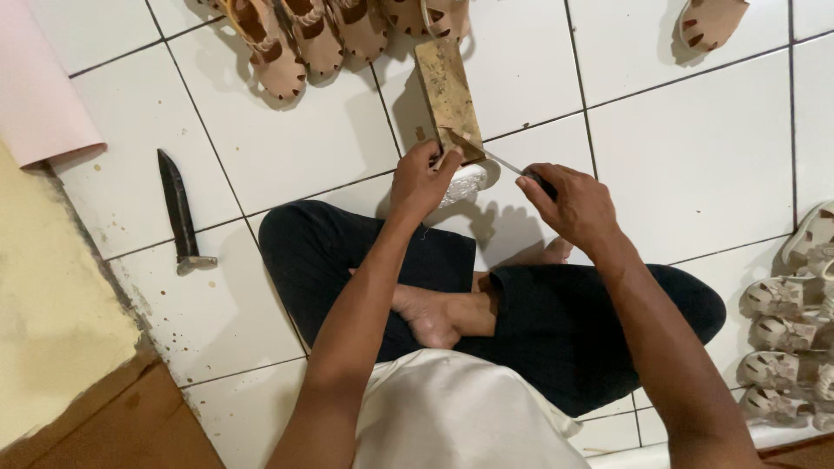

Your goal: The person sits on a tiled floor and uses a knife to scrape and shape the edges of small shoe parts against a wooden block. They handle several shoe parts one at a time, scraping the edges and placing them aside.

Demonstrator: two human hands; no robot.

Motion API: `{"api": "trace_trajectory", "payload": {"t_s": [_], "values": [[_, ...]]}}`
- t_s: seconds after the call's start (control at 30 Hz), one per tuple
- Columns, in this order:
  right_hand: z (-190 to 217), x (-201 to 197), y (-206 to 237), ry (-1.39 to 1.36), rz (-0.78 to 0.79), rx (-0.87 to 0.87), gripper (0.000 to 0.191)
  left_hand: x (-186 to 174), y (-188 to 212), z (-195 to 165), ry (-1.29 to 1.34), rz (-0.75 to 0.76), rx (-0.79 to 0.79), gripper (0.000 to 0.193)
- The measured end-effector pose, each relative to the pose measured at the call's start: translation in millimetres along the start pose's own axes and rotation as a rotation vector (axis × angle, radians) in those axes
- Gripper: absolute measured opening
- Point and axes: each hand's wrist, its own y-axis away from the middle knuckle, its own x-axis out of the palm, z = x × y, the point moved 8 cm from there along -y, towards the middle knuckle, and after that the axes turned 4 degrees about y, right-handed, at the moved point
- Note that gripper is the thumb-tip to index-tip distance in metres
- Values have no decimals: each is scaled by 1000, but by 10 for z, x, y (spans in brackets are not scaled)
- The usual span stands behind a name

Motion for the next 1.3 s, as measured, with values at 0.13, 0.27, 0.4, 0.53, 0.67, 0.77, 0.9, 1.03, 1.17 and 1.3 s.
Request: {"api": "trace_trajectory", "payload": {"t_s": [0.13, 0.27, 0.4, 0.53, 0.67, 0.77, 0.9, 1.03, 1.17, 1.3], "values": [[-128, -33, 111, 28, -4, -3, 41, 4, 28, -46, -45, -86, 164, 39], [-235, 69, 177, 38, -20, 7, 38, -26, -23, 73, -7, -8, 73, 47], [-415, 227, 224, -509, -41, 259, 41, -120, 151, -4, -14, 17, -34, 47], [-155, 631, 403, -1021, -4, 384, 41, -291, 696, -389, 199, -42, 139, 38], [26, 856, 711, -1415, 13, 581, 33, -433, 1214, -750, 179, -19, 316, 33], [166, 717, 786, -1525, -51, 429, 32, -547, 1461, -943, 184, -7, 408, 37], [251, 595, 865, -1527, -47, 365, 29, -655, 1663, -1063, 302, 27, 435, 70], [345, 607, 963, -1447, -37, 345, 27, -458, 1707, -842, 277, 317, 156, 94], [356, 752, 1067, -1384, -35, 496, 28, -523, 1739, -768, 202, 227, 176, 81], [516, 749, 1111, -1315, -76, 314, 34, -449, 1743, -782, 189, 83, 173, 80]]}}
